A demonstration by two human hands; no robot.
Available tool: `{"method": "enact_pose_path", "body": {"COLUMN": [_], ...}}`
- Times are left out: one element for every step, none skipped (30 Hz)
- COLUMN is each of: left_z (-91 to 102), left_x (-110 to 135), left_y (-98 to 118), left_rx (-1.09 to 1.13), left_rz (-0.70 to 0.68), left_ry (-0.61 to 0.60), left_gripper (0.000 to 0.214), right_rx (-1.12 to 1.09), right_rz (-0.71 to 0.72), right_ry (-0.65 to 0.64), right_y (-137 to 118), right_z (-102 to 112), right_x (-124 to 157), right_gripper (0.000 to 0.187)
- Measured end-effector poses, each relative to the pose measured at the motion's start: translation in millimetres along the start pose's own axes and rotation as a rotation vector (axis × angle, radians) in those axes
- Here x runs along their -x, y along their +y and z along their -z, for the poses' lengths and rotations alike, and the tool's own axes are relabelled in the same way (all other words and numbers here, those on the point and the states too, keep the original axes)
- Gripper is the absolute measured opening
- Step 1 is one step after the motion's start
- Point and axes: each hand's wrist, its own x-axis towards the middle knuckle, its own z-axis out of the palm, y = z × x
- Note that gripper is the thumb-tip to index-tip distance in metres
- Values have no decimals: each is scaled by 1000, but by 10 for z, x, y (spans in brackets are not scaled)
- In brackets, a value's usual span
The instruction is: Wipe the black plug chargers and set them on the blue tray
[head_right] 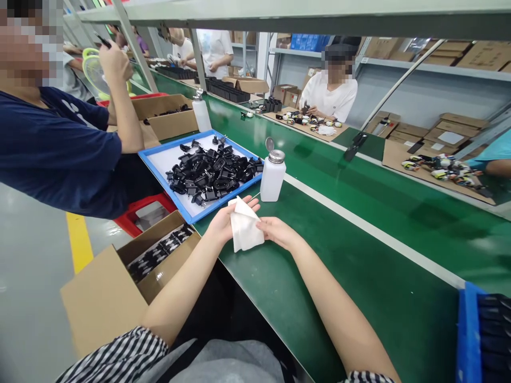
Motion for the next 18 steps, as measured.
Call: {"method": "enact_pose_path", "body": {"left_z": [-10, -14, -10, 7, 34, 73, 117, 164, 207, 240, 261, 267, 258, 237, 207, 175, 143, 117], "left_x": [-5, -12, -25, -42, -61, -79, -92, -95, -84, -58, -14, 44, 114, 189, 263, 329, 381, 416], "left_y": [-4, -8, -13, -17, -21, -23, -21, -14, -4, 11, 27, 44, 59, 70, 76, 78, 74, 67], "left_rx": [-17, -48, -105, -214, -358, -514, -661, -779, -858, -893, -915, -956, -1013, -1079, -1153, -1225, -1282, -1313], "left_rz": [-8, -25, -47, -72, -96, -117, -138, -161, -187, -216, -263, -332, -405, -468, -504, -507, -472, -412], "left_ry": [46, 90, 130, 165, 196, 224, 251, 277, 301, 329, 347, 335, 272, 162, 21, -120, -226, -270], "left_gripper": [33, 32, 32, 31, 30, 30, 29, 28, 27, 27, 26, 23, 21, 20, 21, 23, 27, 32], "right_rx": [41, 79, 110, 133, 157, 191, 241, 309, 393, 484, 572, 641, 694, 732, 757, 769, 768, 743], "right_rz": [-14, -21, -19, -7, 16, 45, 78, 119, 168, 217, 261, 298, 325, 344, 359, 371, 376, 371], "right_ry": [41, 79, 112, 137, 155, 162, 163, 164, 172, 185, 200, 217, 233, 242, 247, 247, 237, 225], "right_y": [7, 11, 11, 8, 2, -8, -21, -37, -54, -72, -89, -105, -120, -133, -144, -153, -159, -161], "right_z": [-14, -31, -50, -70, -89, -107, -121, -132, -139, -143, -144, -143, -141, -137, -133, -130, -128, -131], "right_x": [-6, -9, -10, -8, -2, 9, 24, 42, 63, 86, 110, 133, 155, 175, 192, 205, 215, 221], "right_gripper": [28, 27, 26, 26, 26, 25, 25, 24, 22, 19, 18, 16, 15, 14, 13, 13, 13, 14]}}
